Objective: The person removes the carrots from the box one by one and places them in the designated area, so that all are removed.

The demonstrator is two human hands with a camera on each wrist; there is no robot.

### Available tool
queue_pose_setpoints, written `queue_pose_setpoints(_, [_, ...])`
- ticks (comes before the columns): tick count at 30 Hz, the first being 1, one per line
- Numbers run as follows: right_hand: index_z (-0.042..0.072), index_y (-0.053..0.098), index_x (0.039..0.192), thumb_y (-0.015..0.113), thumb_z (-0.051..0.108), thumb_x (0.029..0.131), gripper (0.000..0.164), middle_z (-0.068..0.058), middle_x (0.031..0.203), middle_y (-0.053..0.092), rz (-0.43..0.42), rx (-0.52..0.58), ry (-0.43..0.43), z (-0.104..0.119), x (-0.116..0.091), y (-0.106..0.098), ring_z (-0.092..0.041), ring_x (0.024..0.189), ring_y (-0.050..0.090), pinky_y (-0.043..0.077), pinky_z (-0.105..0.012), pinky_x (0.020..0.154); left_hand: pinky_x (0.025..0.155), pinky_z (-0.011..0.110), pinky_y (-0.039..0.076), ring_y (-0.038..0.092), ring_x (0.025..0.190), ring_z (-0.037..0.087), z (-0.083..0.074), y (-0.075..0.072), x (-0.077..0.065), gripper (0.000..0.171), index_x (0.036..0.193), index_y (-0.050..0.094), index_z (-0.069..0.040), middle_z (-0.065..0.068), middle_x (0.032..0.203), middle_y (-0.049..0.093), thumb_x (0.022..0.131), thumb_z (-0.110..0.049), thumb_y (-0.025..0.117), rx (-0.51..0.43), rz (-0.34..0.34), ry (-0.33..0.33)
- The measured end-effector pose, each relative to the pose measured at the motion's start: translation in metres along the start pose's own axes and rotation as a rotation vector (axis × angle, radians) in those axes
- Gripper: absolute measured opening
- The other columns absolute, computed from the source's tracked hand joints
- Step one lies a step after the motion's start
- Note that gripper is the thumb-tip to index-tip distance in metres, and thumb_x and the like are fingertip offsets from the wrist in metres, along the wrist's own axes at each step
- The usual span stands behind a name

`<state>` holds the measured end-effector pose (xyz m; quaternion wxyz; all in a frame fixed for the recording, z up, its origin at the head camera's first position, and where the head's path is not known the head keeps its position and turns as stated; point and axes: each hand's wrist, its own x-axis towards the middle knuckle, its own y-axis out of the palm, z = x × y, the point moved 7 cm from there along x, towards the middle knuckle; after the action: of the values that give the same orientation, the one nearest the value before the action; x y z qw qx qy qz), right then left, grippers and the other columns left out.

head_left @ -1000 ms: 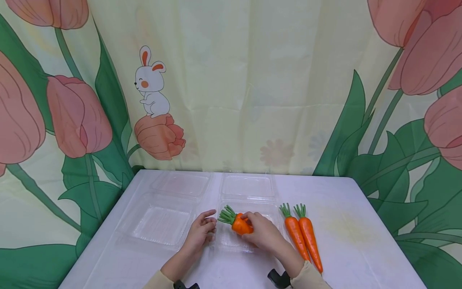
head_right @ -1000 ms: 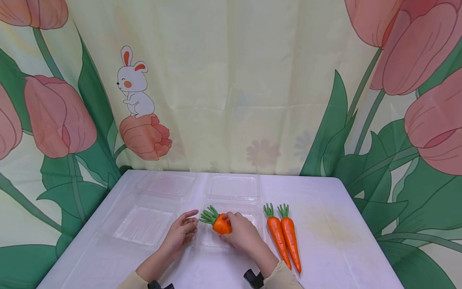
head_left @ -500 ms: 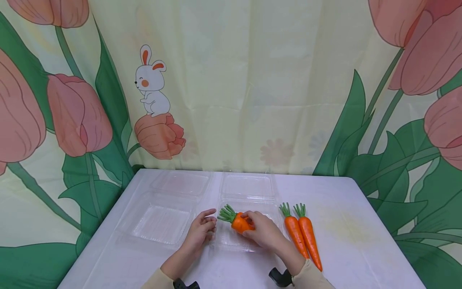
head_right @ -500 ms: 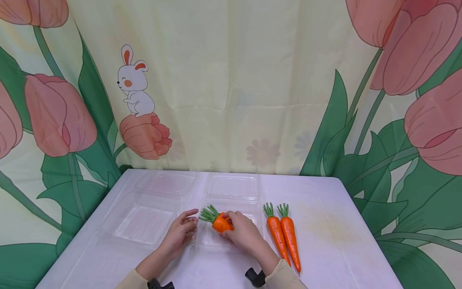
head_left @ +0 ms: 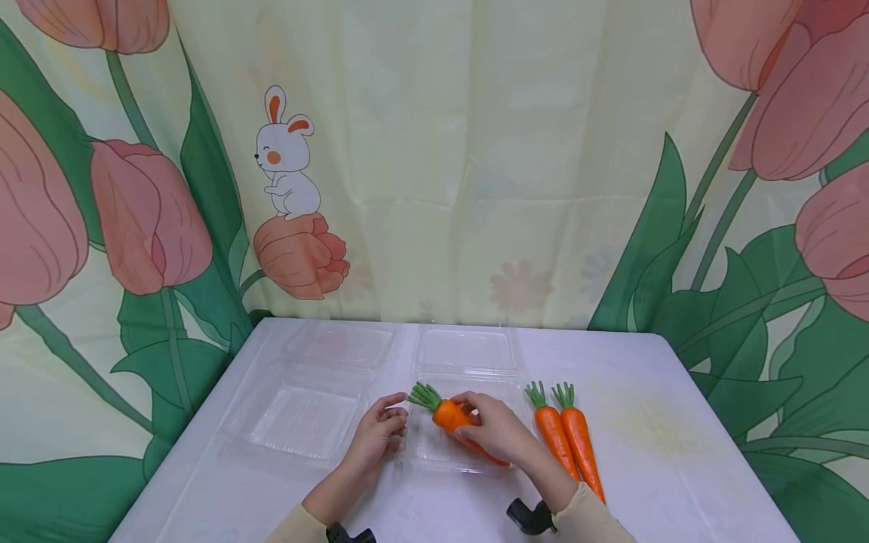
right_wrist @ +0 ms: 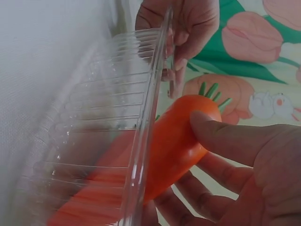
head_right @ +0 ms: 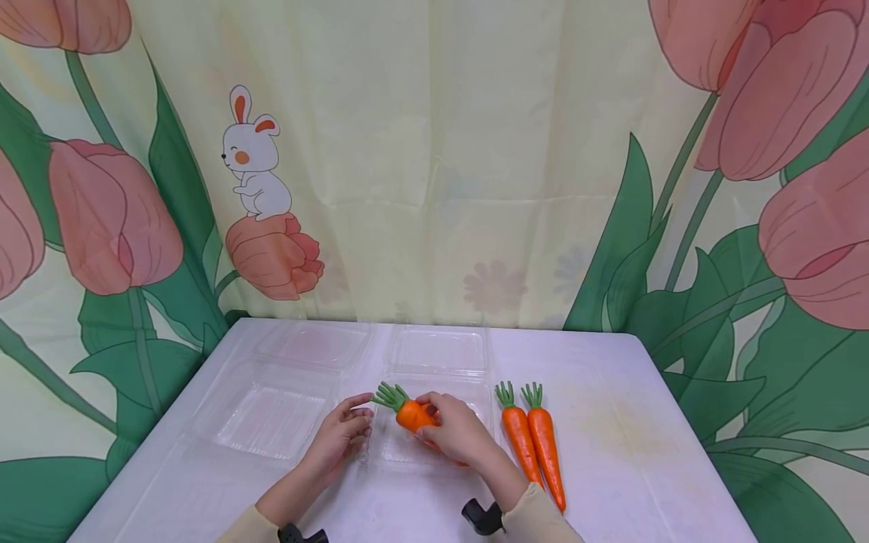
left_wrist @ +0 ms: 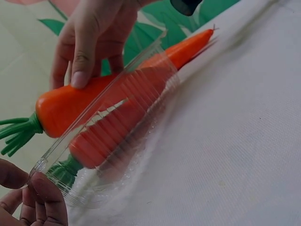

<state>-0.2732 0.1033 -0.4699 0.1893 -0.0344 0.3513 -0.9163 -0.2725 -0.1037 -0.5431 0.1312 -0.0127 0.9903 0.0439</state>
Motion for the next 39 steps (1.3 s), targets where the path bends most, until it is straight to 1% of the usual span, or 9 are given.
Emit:
queue_pose_setpoints(5, [0.013, 0.065, 0.133, 0.078, 0.016, 0.091, 0.044, -0.007, 0.120, 0.068, -0.024, 0.055, 0.019, -0.002, 0.001, -0.004, -0.019, 0.095, 0.059, 0.056, -0.040, 0.086, 0.060, 0.022, 0.046, 0.056, 0.079, 0.015, -0.002, 0.001, -0.001, 0.046, 0.143, 0.050, -0.002, 0.007, 0.104, 0.058, 0.099, -0.005, 0.057, 0.001, 0.002, 0.007])
queue_pose_setpoints(9, [0.014, 0.064, 0.135, 0.078, 0.018, 0.092, 0.046, -0.006, 0.120, 0.068, -0.052, 0.109, 0.033, -0.003, 0.001, -0.009, -0.019, 0.096, 0.062, 0.058, -0.039, 0.084, 0.060, 0.023, 0.046, 0.055, 0.079, 0.015, -0.003, 0.001, -0.001, 0.046, 0.145, 0.049, -0.001, 0.006, 0.104, 0.058, 0.099, -0.006, 0.057, 0.000, 0.005, 0.009])
queue_pose_setpoints(16, [0.015, 0.063, 0.138, 0.077, 0.019, 0.093, 0.047, -0.006, 0.122, 0.068, -0.116, 0.156, 0.109, -0.009, 0.005, -0.019, -0.018, 0.095, 0.063, 0.061, -0.036, 0.079, 0.060, 0.024, 0.045, 0.055, 0.080, 0.015, -0.002, 0.001, 0.000, 0.047, 0.146, 0.048, -0.001, 0.005, 0.104, 0.057, 0.099, -0.006, 0.058, -0.002, 0.005, 0.004])
queue_pose_setpoints(20, [0.012, 0.061, 0.140, 0.076, 0.018, 0.094, 0.049, -0.009, 0.124, 0.067, -0.132, 0.213, 0.124, -0.011, 0.006, -0.026, -0.019, 0.094, 0.065, 0.062, -0.037, 0.077, 0.060, 0.025, 0.046, 0.055, 0.080, 0.016, 0.000, 0.000, 0.002, 0.047, 0.146, 0.048, -0.002, 0.004, 0.103, 0.057, 0.100, -0.006, 0.058, -0.001, -0.003, -0.005])
queue_pose_setpoints(26, [0.007, 0.060, 0.140, 0.075, 0.016, 0.094, 0.049, -0.012, 0.122, 0.067, -0.163, 0.284, 0.139, -0.013, 0.007, -0.033, -0.020, 0.092, 0.068, 0.063, -0.041, 0.076, 0.061, 0.025, 0.047, 0.055, 0.082, 0.017, 0.003, 0.000, 0.003, 0.047, 0.146, 0.048, -0.003, 0.003, 0.104, 0.057, 0.100, -0.006, 0.057, 0.011, -0.012, -0.012])
queue_pose_setpoints(32, [0.004, 0.058, 0.140, 0.075, 0.018, 0.095, 0.050, -0.015, 0.121, 0.066, -0.173, 0.383, 0.152, -0.016, 0.007, -0.039, -0.024, 0.097, 0.071, 0.064, -0.042, 0.074, 0.061, 0.024, 0.047, 0.055, 0.082, 0.016, 0.001, 0.001, 0.001, 0.047, 0.145, 0.049, -0.003, 0.004, 0.104, 0.057, 0.099, -0.006, 0.058, 0.005, -0.010, -0.008])
queue_pose_setpoints(36, [0.004, 0.058, 0.141, 0.075, 0.022, 0.095, 0.052, -0.015, 0.121, 0.066, -0.154, 0.442, 0.175, -0.020, 0.006, -0.040, -0.024, 0.097, 0.071, 0.064, -0.041, 0.074, 0.061, 0.024, 0.047, 0.056, 0.082, 0.016, 0.000, 0.000, 0.000, 0.047, 0.145, 0.050, -0.004, 0.005, 0.104, 0.058, 0.099, -0.006, 0.058, 0.006, -0.007, -0.013])
queue_pose_setpoints(39, [0.003, 0.057, 0.142, 0.073, 0.023, 0.097, 0.052, -0.015, 0.121, 0.065, -0.137, 0.458, 0.192, -0.022, 0.005, -0.041, -0.023, 0.096, 0.071, 0.064, -0.042, 0.075, 0.062, 0.024, 0.047, 0.057, 0.082, 0.016, 0.001, 0.000, 0.000, 0.047, 0.145, 0.050, -0.005, 0.005, 0.104, 0.058, 0.099, -0.007, 0.058, 0.008, -0.001, -0.018])
